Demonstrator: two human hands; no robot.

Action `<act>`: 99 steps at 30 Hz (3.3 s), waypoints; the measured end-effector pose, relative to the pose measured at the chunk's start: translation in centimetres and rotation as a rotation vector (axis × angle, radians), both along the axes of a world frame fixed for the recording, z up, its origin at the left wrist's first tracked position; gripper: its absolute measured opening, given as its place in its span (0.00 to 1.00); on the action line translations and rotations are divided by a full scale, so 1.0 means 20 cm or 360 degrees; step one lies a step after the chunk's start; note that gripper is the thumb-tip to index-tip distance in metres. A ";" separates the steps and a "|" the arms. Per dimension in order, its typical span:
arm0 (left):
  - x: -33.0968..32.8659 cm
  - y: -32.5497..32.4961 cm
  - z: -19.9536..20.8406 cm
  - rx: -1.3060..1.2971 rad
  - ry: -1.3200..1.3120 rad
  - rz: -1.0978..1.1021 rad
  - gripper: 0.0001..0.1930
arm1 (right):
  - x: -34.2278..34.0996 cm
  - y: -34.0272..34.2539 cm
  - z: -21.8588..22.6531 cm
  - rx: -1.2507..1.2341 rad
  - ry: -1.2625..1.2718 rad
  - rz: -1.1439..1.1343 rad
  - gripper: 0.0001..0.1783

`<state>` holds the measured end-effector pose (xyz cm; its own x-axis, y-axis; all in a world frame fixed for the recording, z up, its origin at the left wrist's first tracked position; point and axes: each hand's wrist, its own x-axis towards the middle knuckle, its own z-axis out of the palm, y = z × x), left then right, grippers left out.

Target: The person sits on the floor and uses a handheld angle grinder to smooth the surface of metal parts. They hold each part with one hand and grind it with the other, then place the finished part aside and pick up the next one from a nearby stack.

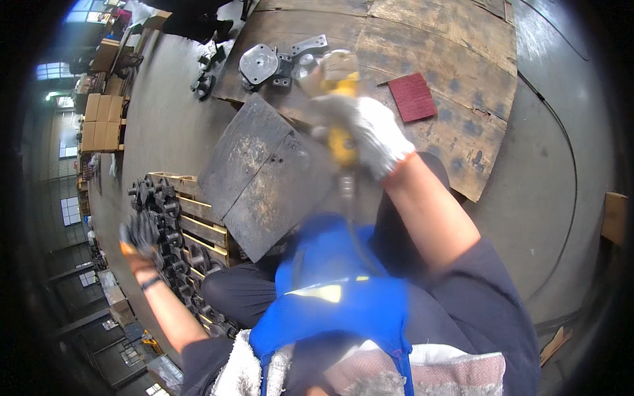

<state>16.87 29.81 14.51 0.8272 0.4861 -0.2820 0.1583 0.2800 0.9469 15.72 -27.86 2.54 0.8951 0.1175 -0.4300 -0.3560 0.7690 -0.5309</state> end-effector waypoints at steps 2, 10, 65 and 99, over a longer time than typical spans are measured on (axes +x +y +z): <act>-0.44 -0.04 -0.12 0.0488 0.0153 0.0179 0.31 | -0.02 0.13 0.09 0.0000 0.0007 0.0177 0.14; -1.89 0.35 -1.00 -0.0302 0.0838 0.0883 0.13 | 0.05 0.64 -0.12 -0.1446 -0.0176 0.1006 0.23; -2.95 -0.32 -2.05 0.1208 0.1645 0.0214 0.28 | 0.21 0.66 -0.54 -0.1226 -0.0108 0.1333 0.13; -2.47 -0.31 -1.06 0.1555 0.2080 0.0158 0.17 | -0.01 0.77 -0.21 -0.1212 -0.0182 0.1261 0.17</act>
<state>-32.53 23.67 -6.70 0.2435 0.9236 -0.2960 0.9673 -0.2536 0.0044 15.61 -12.48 -1.56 0.7223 0.4151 -0.5531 -0.5220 -0.1973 -0.8298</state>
